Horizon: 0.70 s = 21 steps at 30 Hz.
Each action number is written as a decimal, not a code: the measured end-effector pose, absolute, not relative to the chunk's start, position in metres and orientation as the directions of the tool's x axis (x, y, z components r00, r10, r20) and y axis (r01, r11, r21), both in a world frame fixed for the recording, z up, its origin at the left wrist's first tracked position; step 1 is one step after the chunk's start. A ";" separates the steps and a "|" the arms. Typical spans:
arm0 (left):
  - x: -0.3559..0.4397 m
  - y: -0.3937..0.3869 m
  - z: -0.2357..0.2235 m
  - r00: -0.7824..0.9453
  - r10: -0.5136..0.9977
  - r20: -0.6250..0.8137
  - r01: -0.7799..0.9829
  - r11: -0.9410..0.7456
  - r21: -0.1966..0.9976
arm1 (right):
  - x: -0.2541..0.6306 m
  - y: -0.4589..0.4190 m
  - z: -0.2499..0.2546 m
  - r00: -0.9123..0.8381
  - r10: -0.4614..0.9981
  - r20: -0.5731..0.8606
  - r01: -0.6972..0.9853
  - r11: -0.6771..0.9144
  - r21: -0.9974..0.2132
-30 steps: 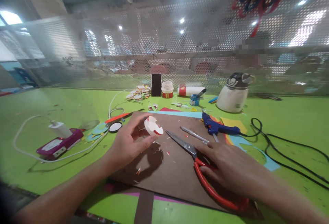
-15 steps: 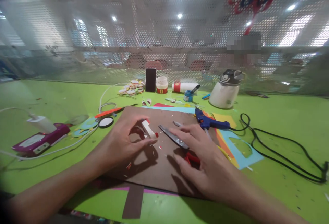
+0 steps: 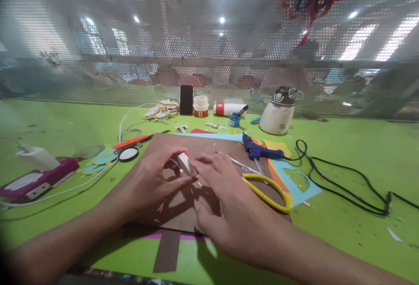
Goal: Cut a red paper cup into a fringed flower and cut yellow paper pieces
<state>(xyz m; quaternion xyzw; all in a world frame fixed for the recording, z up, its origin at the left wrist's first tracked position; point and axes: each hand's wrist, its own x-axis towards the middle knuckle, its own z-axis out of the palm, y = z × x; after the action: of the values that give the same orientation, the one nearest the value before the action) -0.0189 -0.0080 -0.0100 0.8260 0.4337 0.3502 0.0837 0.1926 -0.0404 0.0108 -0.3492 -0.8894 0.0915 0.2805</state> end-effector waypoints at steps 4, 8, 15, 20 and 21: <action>-0.021 -0.007 -0.013 0.297 0.764 0.572 0.658 -0.598 0.458 | 0.186 -0.041 0.009 -0.525 0.739 0.422 0.553 0.674 -0.490; -0.021 -0.006 -0.015 0.245 0.790 0.562 0.608 -0.576 0.545 | 0.188 -0.039 0.005 -0.423 0.791 0.442 0.511 0.611 -0.605; -0.016 -0.005 -0.016 0.156 0.785 0.599 0.434 -0.599 0.673 | 0.197 -0.025 -0.005 -0.214 0.815 0.538 0.541 0.557 -0.630; -0.012 -0.008 -0.011 0.206 0.813 0.545 0.314 -0.582 0.750 | 0.193 -0.019 -0.006 -0.288 0.927 0.240 0.339 0.333 -0.880; -0.011 -0.008 -0.010 0.230 0.821 0.523 0.285 -0.571 0.770 | 0.191 -0.020 -0.006 -0.306 0.931 0.199 0.275 0.287 -0.918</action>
<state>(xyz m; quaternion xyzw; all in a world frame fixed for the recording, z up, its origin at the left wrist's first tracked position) -0.0110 -0.0083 -0.0102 0.7358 0.3756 0.4939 0.2712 0.1914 -0.0202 -0.0057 -0.4333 -0.6959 0.4110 0.3988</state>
